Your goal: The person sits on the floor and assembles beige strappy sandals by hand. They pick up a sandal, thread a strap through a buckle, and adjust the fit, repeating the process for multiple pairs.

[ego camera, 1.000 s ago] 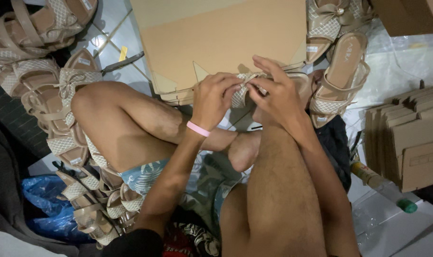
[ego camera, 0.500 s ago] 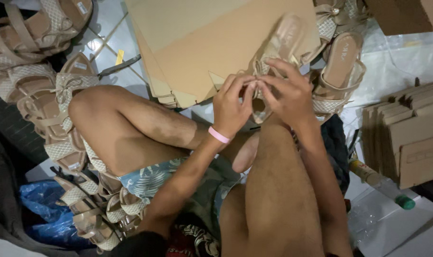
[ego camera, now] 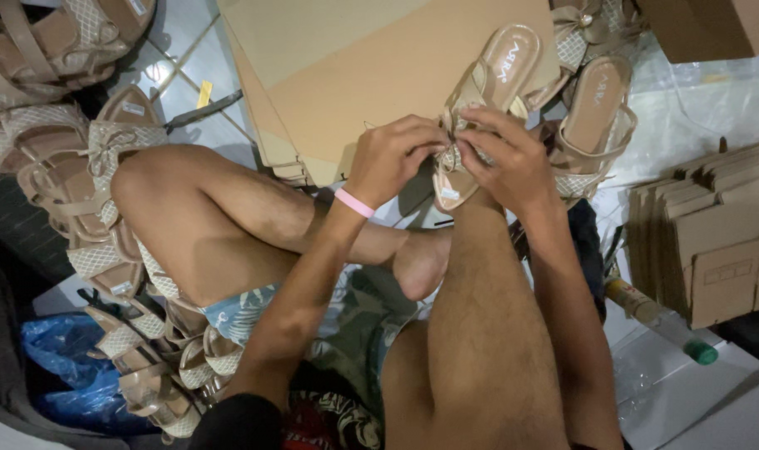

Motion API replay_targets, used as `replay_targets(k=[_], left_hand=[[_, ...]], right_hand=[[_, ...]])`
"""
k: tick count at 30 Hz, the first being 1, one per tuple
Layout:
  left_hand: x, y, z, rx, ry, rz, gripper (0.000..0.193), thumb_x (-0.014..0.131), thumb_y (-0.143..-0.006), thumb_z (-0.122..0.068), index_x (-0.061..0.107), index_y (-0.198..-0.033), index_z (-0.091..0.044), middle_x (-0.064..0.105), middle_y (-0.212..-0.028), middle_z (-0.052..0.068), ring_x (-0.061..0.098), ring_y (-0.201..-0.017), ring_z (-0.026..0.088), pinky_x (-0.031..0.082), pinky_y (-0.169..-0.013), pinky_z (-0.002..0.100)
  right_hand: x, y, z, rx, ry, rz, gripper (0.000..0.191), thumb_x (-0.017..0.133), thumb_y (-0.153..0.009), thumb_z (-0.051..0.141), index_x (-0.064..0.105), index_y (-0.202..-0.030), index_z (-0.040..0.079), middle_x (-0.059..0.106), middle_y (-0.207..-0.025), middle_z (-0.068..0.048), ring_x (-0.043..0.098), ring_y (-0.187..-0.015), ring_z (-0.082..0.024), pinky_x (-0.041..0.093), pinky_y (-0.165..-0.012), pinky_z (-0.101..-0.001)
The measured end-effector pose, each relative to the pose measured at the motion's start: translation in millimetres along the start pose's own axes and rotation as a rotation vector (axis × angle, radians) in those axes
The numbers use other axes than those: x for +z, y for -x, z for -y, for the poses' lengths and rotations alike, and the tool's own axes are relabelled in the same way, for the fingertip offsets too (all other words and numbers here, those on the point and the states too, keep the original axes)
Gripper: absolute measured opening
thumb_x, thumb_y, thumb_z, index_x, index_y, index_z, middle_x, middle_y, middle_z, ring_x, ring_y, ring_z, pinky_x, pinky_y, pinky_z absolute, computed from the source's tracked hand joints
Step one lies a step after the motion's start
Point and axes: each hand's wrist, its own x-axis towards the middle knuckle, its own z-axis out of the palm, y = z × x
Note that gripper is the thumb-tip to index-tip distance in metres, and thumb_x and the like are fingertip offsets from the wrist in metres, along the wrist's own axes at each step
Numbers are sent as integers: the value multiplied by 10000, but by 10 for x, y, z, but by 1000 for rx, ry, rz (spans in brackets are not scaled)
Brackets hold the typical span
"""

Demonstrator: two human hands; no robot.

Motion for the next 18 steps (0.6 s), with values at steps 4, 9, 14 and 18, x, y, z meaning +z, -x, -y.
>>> replay_targets(k=[4,9,14,18], left_hand=[[64,-55,-34,61,-142,26,148,706,-913,-109,756,-1039,-169,734,-1054,9,725,-861,251,577,-703,371],[119,-79,-26,174,-342,56,238,657,-911,-139,711,-1132,-210,646,-1039,13,705,-778,239,550,-639,381],[173,-107,71,241,-476,129,212,643,-933,-174,656,-1140,-218,611,-1064,17,695,-810,235,549,-702,383],[217,-67,143,333,-491,72,237,625,-928,-167,644,-1163,-196,618,-1116,-14,707,-933,207,519,-782,360]], right_hand=[[18,12,-26,16,-26,7,198,804,-905,-43,741,-1089,-4,709,-1271,-110,694,-1213,-280,574,-1026,-353],[36,36,-91,60,-52,16,191,771,-904,-64,728,-1088,-39,711,-1264,-128,699,-1197,-285,576,-1017,-358],[76,51,-129,80,-65,2,177,765,-912,-67,722,-1083,-47,711,-1258,-135,709,-1178,-289,579,-1009,-355],[102,65,-164,115,-83,-19,169,758,-925,-67,728,-1090,-47,718,-1239,-136,720,-1144,-285,582,-988,-350]])
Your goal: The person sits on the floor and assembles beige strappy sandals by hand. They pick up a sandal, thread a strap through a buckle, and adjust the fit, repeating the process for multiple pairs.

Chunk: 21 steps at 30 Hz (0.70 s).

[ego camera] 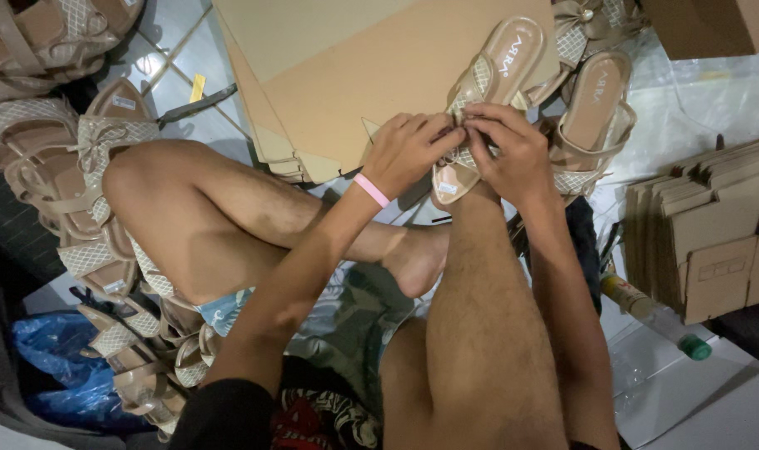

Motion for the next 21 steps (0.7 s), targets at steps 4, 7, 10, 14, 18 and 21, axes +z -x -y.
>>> replay_targets(k=[4,7,10,14,18,21], left_hand=[[12,53,13,-17,0,-30,302,623,-915,-162,663,-1214,-146,648,-1218,-8,704,-972,182,518,-845,340],[-8,79,10,-20,45,-75,326,638,-901,-155,706,-1219,-158,674,-1211,-19,694,-919,172,528,-814,335],[-27,64,12,39,2,-106,318,656,-877,-169,739,-1183,-175,689,-1141,-41,685,-870,157,522,-751,333],[-28,-5,32,95,-68,-57,241,671,-879,-176,736,-1109,-144,699,-1112,-50,669,-816,135,522,-708,318],[-33,-67,54,198,-235,-17,201,658,-875,-189,711,-1065,-154,687,-1105,-51,669,-818,128,530,-713,289],[-49,-68,60,171,-182,-14,240,654,-900,-183,701,-1130,-135,681,-1178,-34,667,-865,130,524,-750,298]], right_hand=[[10,25,-35,46,-10,-26,166,763,-934,-53,737,-1097,-34,724,-1233,-134,723,-1127,-277,584,-973,-345],[0,42,-64,69,-64,-67,163,775,-939,-42,750,-1096,-3,728,-1227,-125,728,-1129,-272,581,-986,-355],[30,71,-65,136,-95,-95,178,780,-945,-26,768,-1115,26,712,-1247,-120,722,-1149,-263,579,-1000,-355],[45,113,-73,135,-57,-108,178,804,-934,-3,777,-1105,42,670,-1263,-132,678,-1159,-282,554,-985,-359],[51,136,-99,137,-63,-102,167,794,-951,7,777,-1112,46,664,-1278,-124,677,-1180,-279,551,-1006,-359],[69,150,-109,135,-59,-97,165,787,-960,12,777,-1121,49,655,-1286,-125,675,-1186,-283,555,-1021,-360]])
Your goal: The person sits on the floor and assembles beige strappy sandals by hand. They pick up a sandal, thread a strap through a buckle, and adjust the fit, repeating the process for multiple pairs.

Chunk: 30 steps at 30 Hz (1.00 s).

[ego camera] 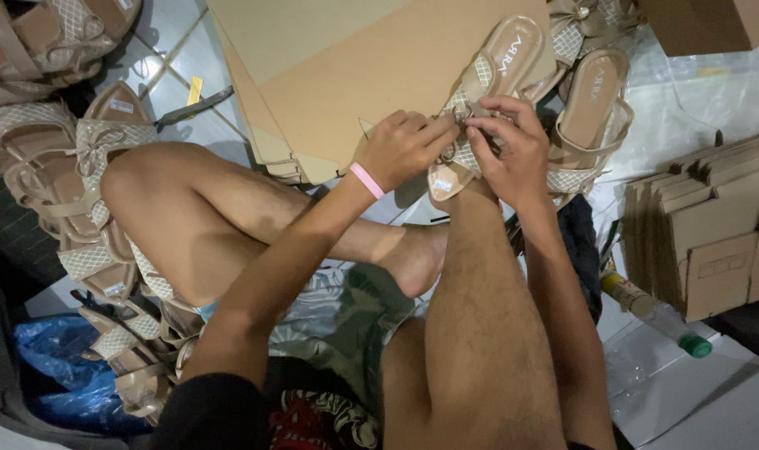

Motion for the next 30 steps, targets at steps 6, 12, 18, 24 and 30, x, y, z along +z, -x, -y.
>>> replay_targets(k=[6,12,18,24,30], left_hand=[[8,-7,-51,-109,122,-24,311,644,-907,-160,661,-1209,-86,654,-1256,42,673,-960,177,519,-874,351],[-23,-39,-124,-348,464,-138,269,725,-906,-59,628,-1151,-111,647,-1226,51,695,-977,278,582,-829,386],[-90,-113,-198,-430,533,-198,295,670,-889,25,650,-1146,-120,636,-1181,54,720,-961,297,610,-766,387],[-180,-123,-235,-422,478,-205,285,655,-900,13,656,-1149,-126,644,-1196,38,721,-963,291,616,-779,381],[-226,-101,-226,-414,501,-132,296,645,-908,11,660,-1176,-114,644,-1207,49,710,-991,296,601,-782,397]], right_hand=[[-37,5,33,0,-8,5,151,797,-966,26,777,-1113,56,650,-1283,-121,675,-1177,-278,550,-1000,-359],[-136,-49,204,-166,78,41,193,808,-961,24,776,-1146,67,650,-1266,-117,671,-1194,-283,581,-974,-350],[-220,-149,354,-392,420,39,161,832,-915,38,771,-1052,96,723,-1151,-25,680,-1180,-233,550,-987,-368],[-277,-200,419,-519,503,89,115,797,-938,89,748,-1042,75,725,-1179,-31,680,-1182,-206,519,-1010,-371],[-271,-237,400,-564,569,149,160,781,-953,110,709,-1079,44,674,-1196,-55,640,-1182,-218,496,-1028,-377]])
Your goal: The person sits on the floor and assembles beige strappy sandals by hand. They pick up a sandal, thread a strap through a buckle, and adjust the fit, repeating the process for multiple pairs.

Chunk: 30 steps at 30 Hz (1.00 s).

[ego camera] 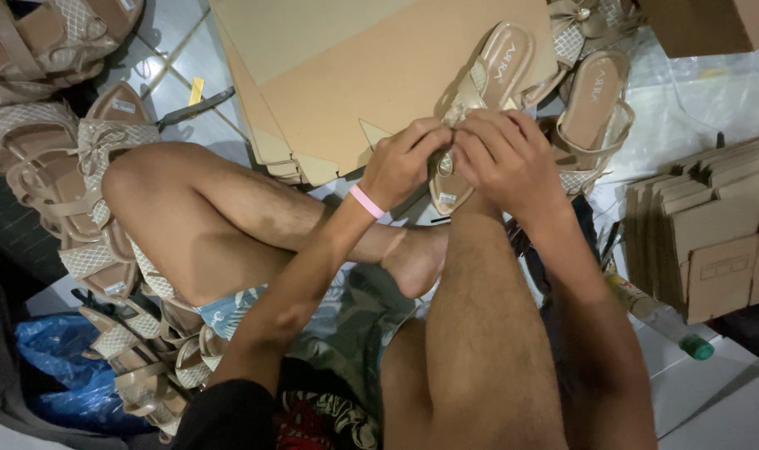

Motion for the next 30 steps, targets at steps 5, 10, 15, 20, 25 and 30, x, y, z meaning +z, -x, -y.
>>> replay_targets(k=[5,10,15,20,25,30], left_hand=[[-23,-14,11,-29,73,82,295,627,-888,24,640,-1162,-86,627,-1173,75,679,-1016,319,572,-797,419],[-82,-10,48,-81,282,89,221,587,-945,78,593,-1123,-52,576,-1154,110,657,-1021,320,562,-865,400],[-146,-16,131,-126,428,125,188,704,-931,29,614,-1084,-33,576,-1117,125,627,-1003,307,521,-875,388],[-177,-23,163,-136,503,145,209,721,-920,62,604,-1068,-30,545,-1117,124,640,-987,283,547,-853,363],[-164,-47,150,-92,369,186,215,659,-915,100,606,-1082,-23,558,-1117,127,664,-972,300,552,-818,379],[-169,-58,139,10,276,127,254,622,-890,95,600,-1119,-12,551,-1144,141,645,-997,349,551,-843,417]], right_hand=[[8,-45,-89,-29,18,89,234,767,-915,150,666,-1101,51,584,-1299,-71,551,-1316,-260,444,-1139,-413],[39,-104,-150,-90,19,152,270,765,-899,182,638,-1092,43,573,-1312,-98,539,-1337,-272,400,-1155,-425],[72,-106,-147,-60,-57,182,263,775,-901,170,616,-1068,44,583,-1324,-111,563,-1288,-277,443,-1099,-401],[103,-120,-108,-49,-72,155,243,771,-901,135,608,-1063,55,589,-1301,-88,591,-1268,-261,478,-1063,-362],[111,-116,-89,-51,-10,194,278,774,-924,183,620,-1105,39,597,-1280,-78,601,-1187,-241,483,-965,-360],[180,-132,-41,31,-15,186,274,771,-897,172,628,-1097,51,603,-1273,-58,607,-1135,-240,518,-933,-367]])
